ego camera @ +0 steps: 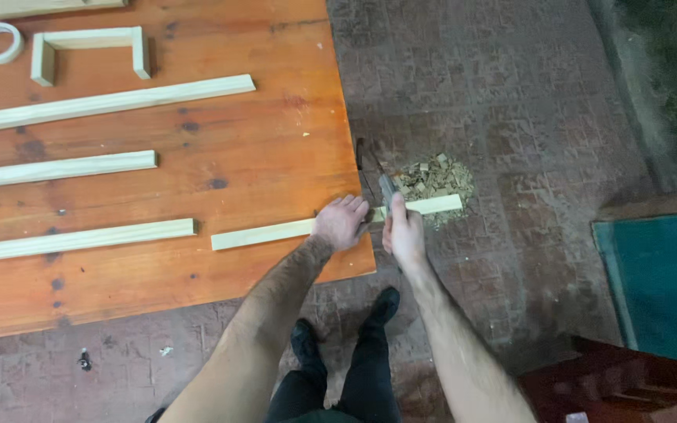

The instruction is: The person uses a hand saw to cut a thin wooden strip on a workbench. They hold the wood steady with one hand while sawing with the other, producing sawdust. The cut piece is separated and placed aside.

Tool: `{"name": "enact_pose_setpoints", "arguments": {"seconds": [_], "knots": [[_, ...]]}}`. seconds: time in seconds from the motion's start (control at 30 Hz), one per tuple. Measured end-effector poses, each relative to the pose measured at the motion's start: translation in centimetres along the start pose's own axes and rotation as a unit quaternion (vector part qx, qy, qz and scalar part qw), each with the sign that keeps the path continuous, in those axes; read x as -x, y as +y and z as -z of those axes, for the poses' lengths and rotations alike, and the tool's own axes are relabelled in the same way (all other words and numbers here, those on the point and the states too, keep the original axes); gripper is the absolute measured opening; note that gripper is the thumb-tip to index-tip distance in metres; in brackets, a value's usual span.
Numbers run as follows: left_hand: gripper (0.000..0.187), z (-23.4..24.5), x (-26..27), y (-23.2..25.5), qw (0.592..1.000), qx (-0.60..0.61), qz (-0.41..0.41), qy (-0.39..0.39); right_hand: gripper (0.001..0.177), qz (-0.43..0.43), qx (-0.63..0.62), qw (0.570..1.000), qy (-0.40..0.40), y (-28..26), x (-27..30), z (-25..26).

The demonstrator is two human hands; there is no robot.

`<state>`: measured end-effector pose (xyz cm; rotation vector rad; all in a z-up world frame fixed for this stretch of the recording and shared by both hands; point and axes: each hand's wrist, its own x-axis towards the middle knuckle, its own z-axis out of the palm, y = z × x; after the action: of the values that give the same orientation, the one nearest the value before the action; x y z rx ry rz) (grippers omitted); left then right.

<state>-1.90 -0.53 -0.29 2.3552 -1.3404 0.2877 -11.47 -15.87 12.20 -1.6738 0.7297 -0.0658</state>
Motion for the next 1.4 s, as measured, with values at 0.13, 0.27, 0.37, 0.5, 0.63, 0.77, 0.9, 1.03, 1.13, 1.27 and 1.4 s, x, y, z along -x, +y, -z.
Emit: {"name": "enact_pose_setpoints", "arguments": {"seconds": [0.13, 0.27, 0.37, 0.5, 0.63, 0.77, 0.9, 1.03, 1.13, 1.27, 1.4], "knots": [[0.034, 0.4, 0.1, 0.5, 1.0, 0.005, 0.0, 0.014, 0.075, -0.048, 0.01, 0.999, -0.007, -3.7, -0.3, -0.2], [0.037, -0.5, -0.5, -0.4, 0.999, 0.005, -0.009, 0.031, 0.084, -0.04, 0.129, 0.991, -0.018, -8.1, 6.6, 2.6], [0.041, -0.4, -0.2, 0.1, 1.0, 0.013, 0.011, 0.007, 0.075, -0.047, -0.012, 0.999, 0.0, -6.4, 8.1, 3.2], [0.04, -0.9, 0.0, -0.3, 1.0, 0.014, 0.006, 0.009, 0.073, -0.017, -0.014, 0.999, 0.027, -4.7, 4.0, 0.9], [0.038, 0.8, -0.6, -0.1, 1.0, 0.021, 0.011, -0.009, 0.076, -0.022, -0.008, 1.0, 0.005, -3.6, -0.9, -1.3], [0.04, 0.2, -0.4, 0.0, 1.0, 0.012, 0.006, 0.02, 0.078, -0.041, 0.015, 0.999, 0.003, -6.1, 3.8, 0.9], [0.039, 0.4, -0.3, 0.3, 0.999, 0.021, -0.004, 0.032, 0.078, -0.091, -0.007, 0.994, 0.062, -10.8, 12.8, 3.9], [0.04, -0.1, 0.0, 0.5, 0.999, 0.028, 0.006, 0.035, 0.08, -0.084, -0.113, 0.989, 0.05, -9.0, 11.8, 3.9], [0.039, -0.6, -0.2, 0.3, 1.0, 0.016, 0.003, 0.01, 0.077, -0.08, 0.021, 0.995, 0.059, -8.3, 8.5, 1.4], [0.038, -2.2, 0.0, -1.2, 1.0, 0.005, 0.011, 0.016, 0.077, -0.046, 0.023, 0.999, 0.01, -6.7, 1.9, -1.0], [0.037, 0.2, -0.1, 0.2, 1.0, 0.016, 0.024, -0.012, 0.084, -0.065, 0.082, 0.994, -0.005, -8.6, 4.0, 1.3]]}}
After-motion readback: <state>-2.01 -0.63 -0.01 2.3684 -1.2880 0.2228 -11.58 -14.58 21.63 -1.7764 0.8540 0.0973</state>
